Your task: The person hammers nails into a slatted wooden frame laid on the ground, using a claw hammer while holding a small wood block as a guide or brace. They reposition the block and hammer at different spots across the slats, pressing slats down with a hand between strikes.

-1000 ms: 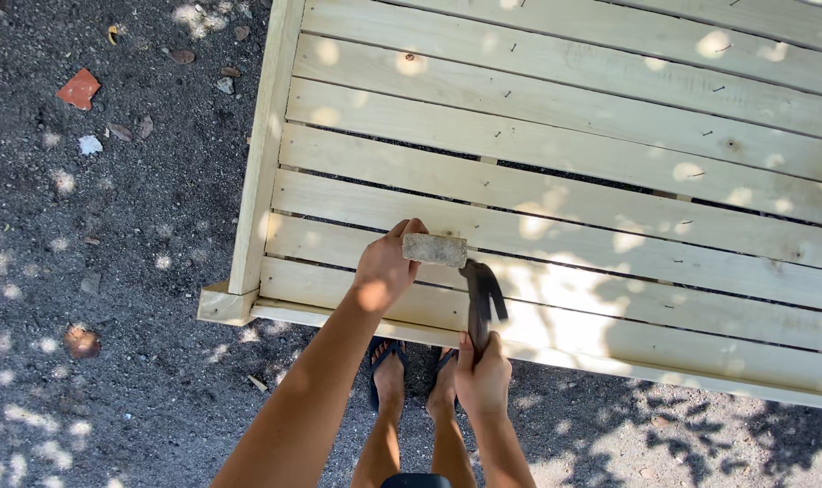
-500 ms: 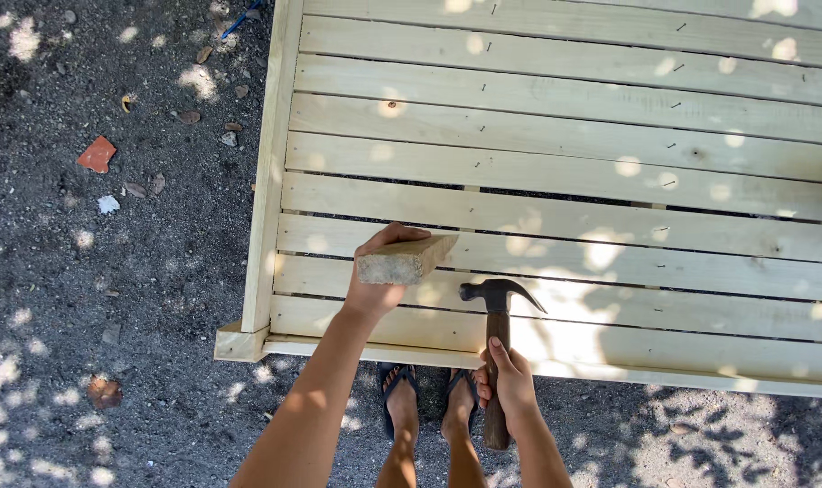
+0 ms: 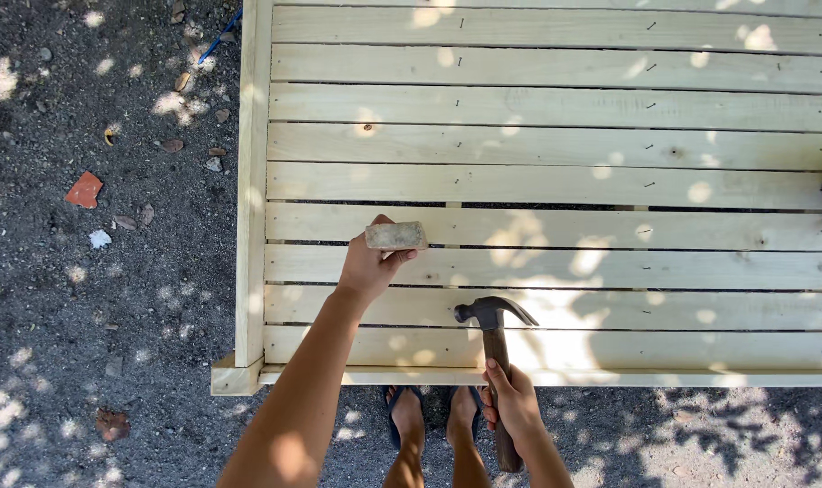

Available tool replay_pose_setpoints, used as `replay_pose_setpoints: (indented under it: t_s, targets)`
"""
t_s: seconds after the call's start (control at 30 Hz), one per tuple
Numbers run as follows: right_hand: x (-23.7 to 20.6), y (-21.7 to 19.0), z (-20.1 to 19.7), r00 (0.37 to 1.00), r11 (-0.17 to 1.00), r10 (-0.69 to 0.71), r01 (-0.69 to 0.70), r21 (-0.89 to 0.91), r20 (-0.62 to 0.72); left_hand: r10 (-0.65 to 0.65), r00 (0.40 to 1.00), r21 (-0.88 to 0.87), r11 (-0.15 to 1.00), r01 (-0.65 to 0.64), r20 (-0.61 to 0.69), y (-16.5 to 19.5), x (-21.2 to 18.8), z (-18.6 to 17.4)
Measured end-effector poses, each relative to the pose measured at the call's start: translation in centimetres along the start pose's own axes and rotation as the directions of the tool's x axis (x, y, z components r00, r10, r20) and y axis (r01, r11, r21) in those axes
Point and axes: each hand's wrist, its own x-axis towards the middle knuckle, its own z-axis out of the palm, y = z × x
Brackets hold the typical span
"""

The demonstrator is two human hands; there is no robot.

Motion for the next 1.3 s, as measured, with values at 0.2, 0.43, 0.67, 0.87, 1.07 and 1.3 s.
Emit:
replay_pose_setpoints:
  t_s: [0.2,0.43,0.67,0.87,1.07,1.3]
  targets:
    - [-0.5,-0.4,0.7,0.985,0.986,0.160,-0.156,0.063,-0.065,0.031,0.999,0.096,0.995,-0.034,0.028,-0.2,1.1,-0.4]
    - [-0.4,-2.0,-0.1,0.973,0.968,0.231,-0.230,0.103,0.005,-0.140,0.989,0.168,0.977,0.130,0.052,-0.4,0.7,-0.9]
    - [-0.2,-1.9,-0.3,0.991,0.993,0.115,-0.115,-0.001,0.072,-0.112,0.994,-0.098,0.989,0.113,0.018,-0.8,0.4,-0.9]
    - [-0.7,-1.9,-0.8,0.992,0.925,-0.121,0.123,-0.361,0.027,-0.128,0.992,-0.070,0.989,0.128,0.003,-0.7,0.3,-0.8]
    - [0.7,-4.7,-1.1,0.972,0.933,-0.232,0.213,-0.291,-0.032,-0.147,0.989,-0.074,0.986,0.146,-0.004,0.1,-0.1,-0.6]
    - [4.0,-7.3,-0.6,0.964,0.921,-0.244,0.197,-0.335,-0.104,-0.118,0.993,-0.031,0.993,0.117,-0.027,0.0,0.0,0.1]
